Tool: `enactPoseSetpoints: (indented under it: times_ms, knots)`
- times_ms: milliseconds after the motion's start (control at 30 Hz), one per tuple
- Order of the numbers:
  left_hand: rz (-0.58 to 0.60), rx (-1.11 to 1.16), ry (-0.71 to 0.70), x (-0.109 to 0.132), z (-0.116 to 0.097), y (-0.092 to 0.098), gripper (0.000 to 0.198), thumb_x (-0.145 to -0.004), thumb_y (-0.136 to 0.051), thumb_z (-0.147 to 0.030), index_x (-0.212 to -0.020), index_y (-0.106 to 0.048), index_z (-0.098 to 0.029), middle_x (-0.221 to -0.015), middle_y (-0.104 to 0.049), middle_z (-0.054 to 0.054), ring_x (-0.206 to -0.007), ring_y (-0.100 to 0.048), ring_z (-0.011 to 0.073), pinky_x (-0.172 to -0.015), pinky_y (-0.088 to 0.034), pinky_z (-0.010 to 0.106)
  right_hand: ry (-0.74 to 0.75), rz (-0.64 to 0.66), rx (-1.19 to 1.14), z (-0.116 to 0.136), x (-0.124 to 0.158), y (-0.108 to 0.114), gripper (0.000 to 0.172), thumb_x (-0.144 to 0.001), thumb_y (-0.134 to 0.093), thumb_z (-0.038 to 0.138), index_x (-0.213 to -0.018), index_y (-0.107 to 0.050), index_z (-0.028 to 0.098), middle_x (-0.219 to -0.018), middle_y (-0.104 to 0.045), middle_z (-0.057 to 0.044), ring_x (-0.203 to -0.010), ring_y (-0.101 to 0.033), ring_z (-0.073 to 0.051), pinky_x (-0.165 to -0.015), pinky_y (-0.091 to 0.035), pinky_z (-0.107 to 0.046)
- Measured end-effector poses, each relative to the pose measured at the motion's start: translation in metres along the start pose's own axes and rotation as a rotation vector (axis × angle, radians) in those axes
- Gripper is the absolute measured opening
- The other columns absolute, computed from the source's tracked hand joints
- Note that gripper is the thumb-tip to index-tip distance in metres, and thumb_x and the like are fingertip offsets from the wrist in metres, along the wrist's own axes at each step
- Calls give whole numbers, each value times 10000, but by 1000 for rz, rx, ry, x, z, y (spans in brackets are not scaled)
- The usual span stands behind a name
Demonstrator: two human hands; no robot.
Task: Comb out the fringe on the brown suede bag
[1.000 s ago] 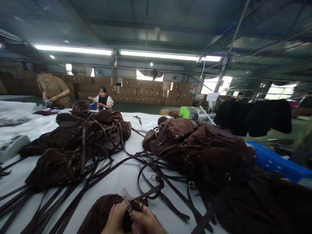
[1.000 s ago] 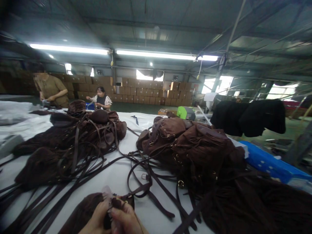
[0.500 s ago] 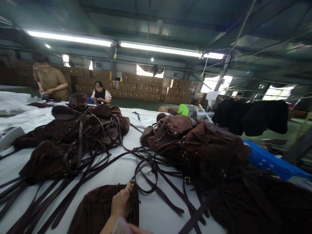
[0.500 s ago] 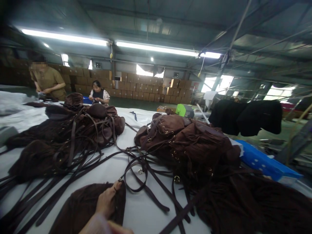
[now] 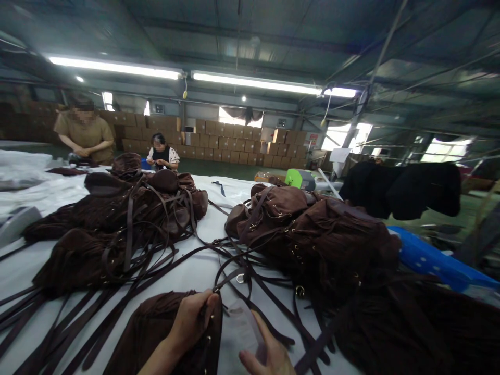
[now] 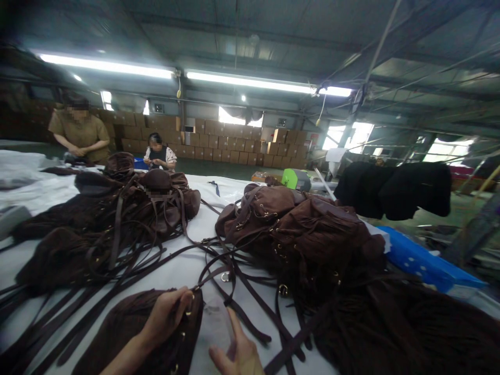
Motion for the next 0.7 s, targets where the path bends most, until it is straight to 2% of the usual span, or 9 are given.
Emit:
enactPoseSetpoints:
  times_ms: [67, 133, 233, 267, 367, 433, 500, 567, 700]
  knots:
    - [59, -46, -86, -10, -18, 5, 399, -983, -330, -446, -703, -504, -219, -650, -589, 1, -621, -554, 156, -606, -343, 266, 45, 37, -37, 26, -20, -22, 787, -717, -672, 238, -1448, -393, 154, -1096, -722, -89, -947, -665, -248, -889, -492, -354]
    - [140, -131, -177, -20, -36, 12, 392, -977, -348, -425, -697, -532, -221, -670, -600, 17, -657, -558, 183, -622, -357, 291, 68, 75, -187, 43, -41, -52, 711, -643, -745, 258, -1317, -542, 159, -801, -721, -17, -736, -639, -218, -736, -510, -321]
    - [200, -160, -214, -27, -49, 28, 237, -945, -435, -350, -830, -610, -238, -798, -654, 25, -799, -595, 217, -745, -431, 341, 70, 120, -418, 49, -60, -91, 525, -623, -774, 501, -1001, -692, 147, -766, -681, -36, -731, -606, -198, -688, -500, -299]
    - [158, -112, -172, -23, -46, 34, 164, -920, -487, -339, -959, -621, -252, -899, -672, 30, -887, -605, 227, -816, -449, 367, 51, 135, -460, 47, -62, -98, 554, -650, -720, 608, -948, -697, 141, -735, -664, -37, -676, -592, -177, -632, -494, -285]
    - [-100, 62, 64, 9, -12, 45, 525, -865, -570, -369, -1350, -427, -230, -1213, -622, 92, -1137, -572, 254, -979, -452, 428, -96, 250, -639, 35, -62, -101, 671, -672, -617, 747, -931, -687, 132, -510, -502, 54, -393, -398, -69, -396, -332, -194]
    - [-205, 107, 201, 43, 20, 37, 633, -849, -571, -368, -1413, -347, -187, -1288, -593, 127, -1202, -560, 262, -1007, -464, 427, -217, 350, -773, 25, -59, -97, 653, -666, -661, 724, -957, -675, 139, -436, -416, 105, -318, -288, -35, -333, -202, -160]
    - [-138, 74, 174, 73, 46, 18, 657, -775, -618, -301, -1386, -411, -177, -1321, -593, 136, -1216, -565, 282, -1015, -471, 421, -275, 428, -833, 20, -55, -94, 610, -684, -691, 684, -986, -668, 155, -408, -412, 119, -290, -276, -32, -315, -167, -148]
    - [-93, -28, 159, 91, 61, -4, 589, -722, -668, -302, -1287, -543, -189, -1267, -635, 145, -1152, -603, 321, -980, -492, 447, -220, 483, -855, 22, -49, -96, 574, -681, -726, 644, -992, -687, 163, -478, -521, 81, -354, -410, -42, -381, -315, -138]
    - [-131, -114, 190, 83, 69, -30, 175, -808, -603, -323, -915, -705, -230, -863, -718, 113, -823, -682, 274, -767, -552, 381, -88, 534, -770, 28, -32, -99, 584, -625, -760, 647, -996, -742, 196, -757, -683, -14, -745, -657, -170, -737, -512, -269]
Point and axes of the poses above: each hand's wrist, its own x-axis away from the middle knuckle, its own y-axis out of the back of the hand, z = x × y, the point moved 2 cm from there along -x, towards the middle knuckle
